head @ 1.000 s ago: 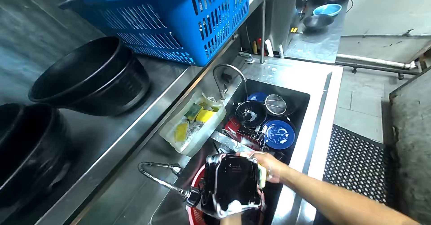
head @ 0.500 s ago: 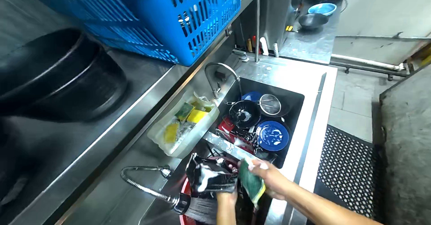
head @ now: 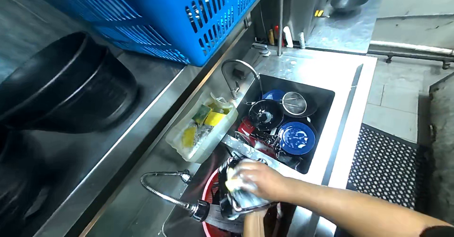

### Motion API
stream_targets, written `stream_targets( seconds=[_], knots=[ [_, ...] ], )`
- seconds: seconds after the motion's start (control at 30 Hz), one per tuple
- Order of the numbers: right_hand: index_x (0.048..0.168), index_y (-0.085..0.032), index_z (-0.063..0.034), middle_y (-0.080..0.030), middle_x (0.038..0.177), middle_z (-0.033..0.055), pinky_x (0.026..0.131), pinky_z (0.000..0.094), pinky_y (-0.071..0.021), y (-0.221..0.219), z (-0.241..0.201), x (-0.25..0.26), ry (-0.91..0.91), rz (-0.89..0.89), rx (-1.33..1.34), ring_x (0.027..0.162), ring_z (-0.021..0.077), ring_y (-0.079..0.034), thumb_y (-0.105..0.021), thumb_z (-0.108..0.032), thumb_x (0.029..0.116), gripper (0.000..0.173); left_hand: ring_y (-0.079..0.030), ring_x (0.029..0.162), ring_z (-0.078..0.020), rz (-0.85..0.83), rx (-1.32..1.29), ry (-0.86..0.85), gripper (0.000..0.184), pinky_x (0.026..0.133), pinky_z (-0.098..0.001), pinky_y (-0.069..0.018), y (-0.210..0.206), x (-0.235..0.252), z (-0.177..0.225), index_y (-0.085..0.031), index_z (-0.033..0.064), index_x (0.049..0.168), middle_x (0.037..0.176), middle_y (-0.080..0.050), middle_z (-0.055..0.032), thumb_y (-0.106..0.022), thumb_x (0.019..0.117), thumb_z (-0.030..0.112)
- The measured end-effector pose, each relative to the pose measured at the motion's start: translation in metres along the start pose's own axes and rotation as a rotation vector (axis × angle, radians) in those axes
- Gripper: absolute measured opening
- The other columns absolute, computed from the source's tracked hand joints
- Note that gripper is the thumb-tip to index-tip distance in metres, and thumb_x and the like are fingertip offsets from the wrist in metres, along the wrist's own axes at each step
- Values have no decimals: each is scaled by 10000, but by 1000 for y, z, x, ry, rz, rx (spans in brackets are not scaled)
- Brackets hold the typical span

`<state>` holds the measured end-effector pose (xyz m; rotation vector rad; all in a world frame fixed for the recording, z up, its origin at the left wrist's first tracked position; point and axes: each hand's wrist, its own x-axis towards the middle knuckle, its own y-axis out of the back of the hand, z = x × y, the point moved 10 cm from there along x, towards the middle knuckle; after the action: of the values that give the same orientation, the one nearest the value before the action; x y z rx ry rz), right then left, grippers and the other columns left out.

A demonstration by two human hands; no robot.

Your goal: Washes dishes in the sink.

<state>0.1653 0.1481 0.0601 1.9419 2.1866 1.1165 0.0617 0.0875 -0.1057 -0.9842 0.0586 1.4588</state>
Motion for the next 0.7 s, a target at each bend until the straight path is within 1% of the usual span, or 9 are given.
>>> stream_targets(
  seconds=[0.03,0.07,0.13,0.23,0.3,0.4,0.5,0.6,0.7],
  knots=[
    [1091,-732,-26,-721,1173,120,1038,418,-533,7,9,10,-41,56,-113,1163,261,-667,-622,-143,999,185,-692,835,-114,-6,16,-10,381,781,-323,-601,-2,3,0,-535,52,1129,901,-707,-28,-157,1092,85],
    [1098,-725,-28,-717,1156,121,1021,427,-542,10,22,16,-101,75,-194,1143,264,-670,-605,-156,1007,198,-677,750,-114,64,27,9,408,688,-317,-602,0,14,-1,-537,72,1071,824,-684,-21,-133,1093,129],
    [1169,-700,-27,-697,1179,147,1036,455,-528,0,50,9,-245,-3,-250,1160,297,-656,-540,-175,1039,253,-641,753,-135,124,43,43,412,669,-341,-584,11,32,1,-506,99,1106,832,-633,-32,-102,1108,180],
    [1250,-661,-4,-670,1255,198,1079,495,-489,-25,61,-24,-332,-209,-110,1217,344,-632,-520,-137,1036,289,-654,775,-144,68,9,-12,392,694,-358,-593,27,50,17,-512,87,1121,850,-653,-43,-125,1076,133],
    [1179,-685,19,-688,1202,199,1077,485,-489,-32,42,-37,-263,-272,35,1186,341,-642,-573,-93,1001,239,-656,806,-145,69,36,-1,359,731,-359,-587,30,51,24,-519,84,1123,874,-661,-48,-165,1073,117],
    [1133,-709,35,-701,1165,195,1053,454,-504,-11,13,-9,-173,-160,199,1145,316,-658,-614,-89,993,210,-567,851,-123,125,248,49,312,780,-301,-515,6,40,34,-515,28,1155,927,-590,-56,-221,1063,-16],
    [1223,-705,-13,-693,1243,146,1086,420,-496,10,51,13,-302,-4,142,1199,251,-643,-594,-140,1014,268,-626,791,-114,108,155,-3,356,695,-324,-567,-4,41,23,-487,89,1152,878,-624,-24,-138,1095,129],
    [1244,-666,10,-678,1220,217,1059,529,-491,-8,101,-20,-517,-262,21,1177,351,-644,-556,-163,1029,297,-669,793,-122,40,60,-4,398,704,-345,-595,3,50,26,-516,113,1109,860,-675,-16,-121,1091,157],
    [1203,-658,41,-672,1164,271,996,620,-480,-26,113,-61,-626,-513,94,1130,424,-643,-543,-178,1039,297,-660,780,-138,106,120,3,400,694,-354,-587,8,64,17,-507,109,1117,858,-656,-29,-125,1119,225]
  ],
)
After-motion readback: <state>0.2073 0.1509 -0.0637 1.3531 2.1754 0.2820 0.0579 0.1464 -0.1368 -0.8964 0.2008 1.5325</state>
